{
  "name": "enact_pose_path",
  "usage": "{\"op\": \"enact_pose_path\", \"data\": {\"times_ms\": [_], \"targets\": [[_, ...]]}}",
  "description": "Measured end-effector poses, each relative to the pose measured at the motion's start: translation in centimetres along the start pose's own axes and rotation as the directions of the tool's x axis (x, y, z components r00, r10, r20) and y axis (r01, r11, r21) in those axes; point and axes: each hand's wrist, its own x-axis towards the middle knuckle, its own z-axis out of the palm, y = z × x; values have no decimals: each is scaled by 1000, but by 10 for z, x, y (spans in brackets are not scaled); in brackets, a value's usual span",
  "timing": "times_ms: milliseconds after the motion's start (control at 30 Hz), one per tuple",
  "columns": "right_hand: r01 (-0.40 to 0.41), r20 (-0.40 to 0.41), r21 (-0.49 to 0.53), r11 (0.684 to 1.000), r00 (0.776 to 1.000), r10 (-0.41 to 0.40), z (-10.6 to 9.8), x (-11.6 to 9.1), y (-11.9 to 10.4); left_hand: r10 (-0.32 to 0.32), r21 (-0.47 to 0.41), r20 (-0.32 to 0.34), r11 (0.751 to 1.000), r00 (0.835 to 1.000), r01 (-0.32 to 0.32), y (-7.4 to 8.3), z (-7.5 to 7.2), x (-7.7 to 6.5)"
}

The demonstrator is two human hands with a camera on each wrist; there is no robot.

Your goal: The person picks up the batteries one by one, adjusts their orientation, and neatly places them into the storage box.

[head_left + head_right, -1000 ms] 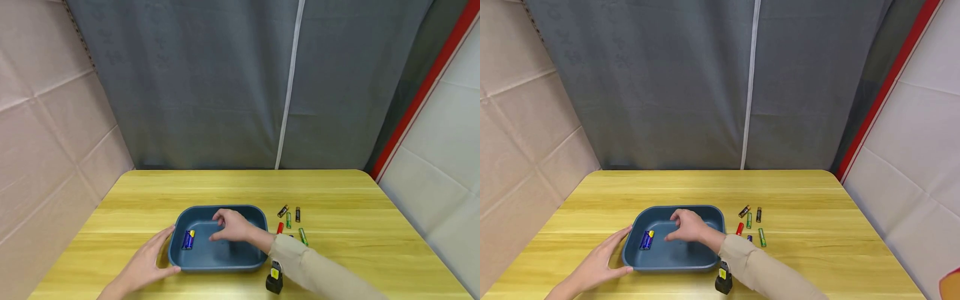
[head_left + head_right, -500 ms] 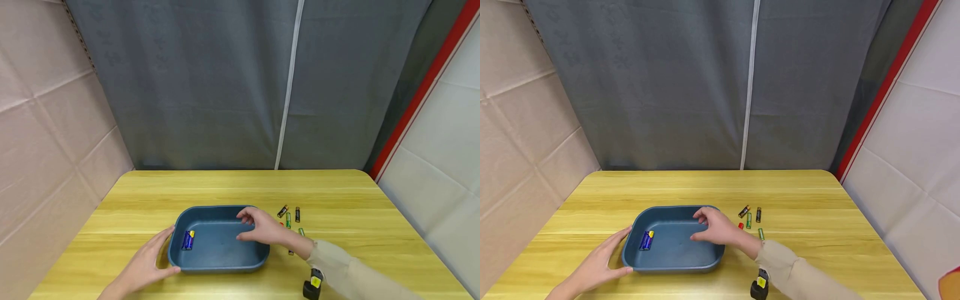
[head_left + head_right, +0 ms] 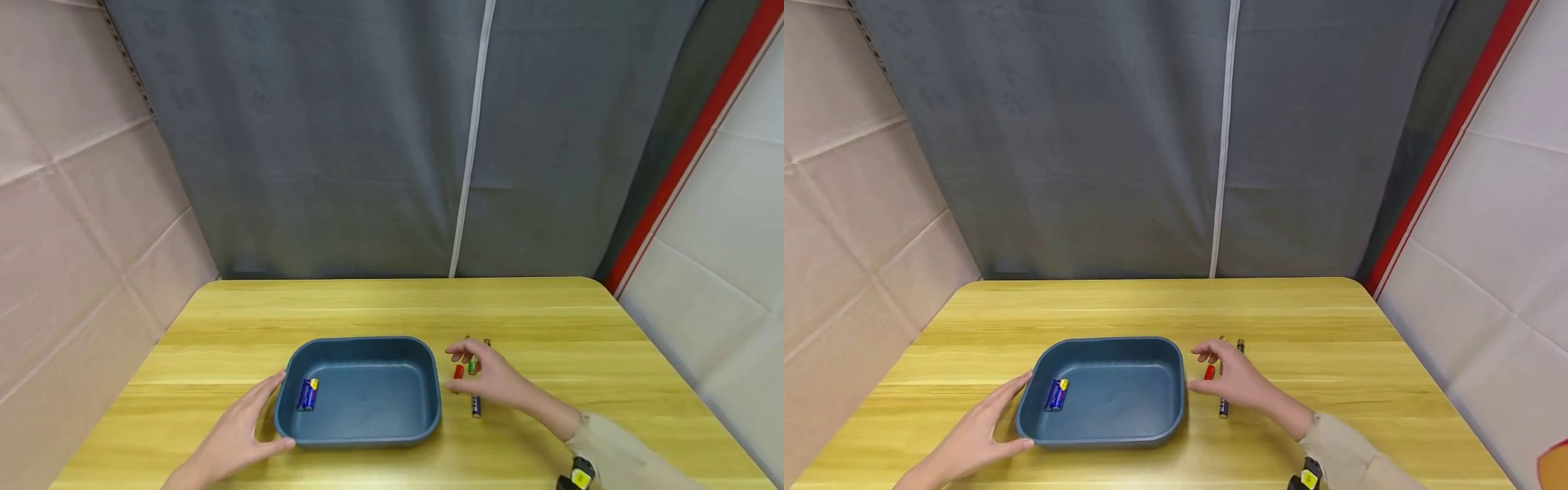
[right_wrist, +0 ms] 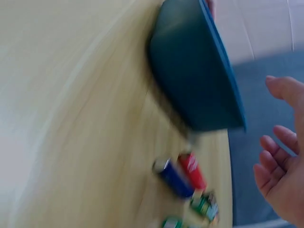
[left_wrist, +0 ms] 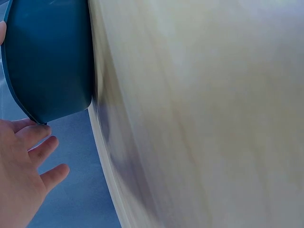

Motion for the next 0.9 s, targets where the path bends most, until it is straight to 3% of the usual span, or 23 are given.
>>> {"op": "enact_pose_path", "data": {"times_ms": [267, 600, 767, 900], "targets": [[-118, -22, 65, 991, 993, 119, -19, -28, 38, -8, -2, 1, 1000, 1000, 8, 0, 0, 0], [-158, 23, 67, 985, 987, 157, -25, -44, 72, -15, 1, 4, 1000, 1000, 15, 1, -1, 0], [-131, 36, 35, 991, 991, 129, -22, -45, 84, -11, 4, 2, 1000, 1000, 11, 1, -1, 0], [-76, 22, -49, 996, 997, 77, -21, -45, 90, -10, -1, 3, 1000, 1000, 10, 1, -1, 1]]}}
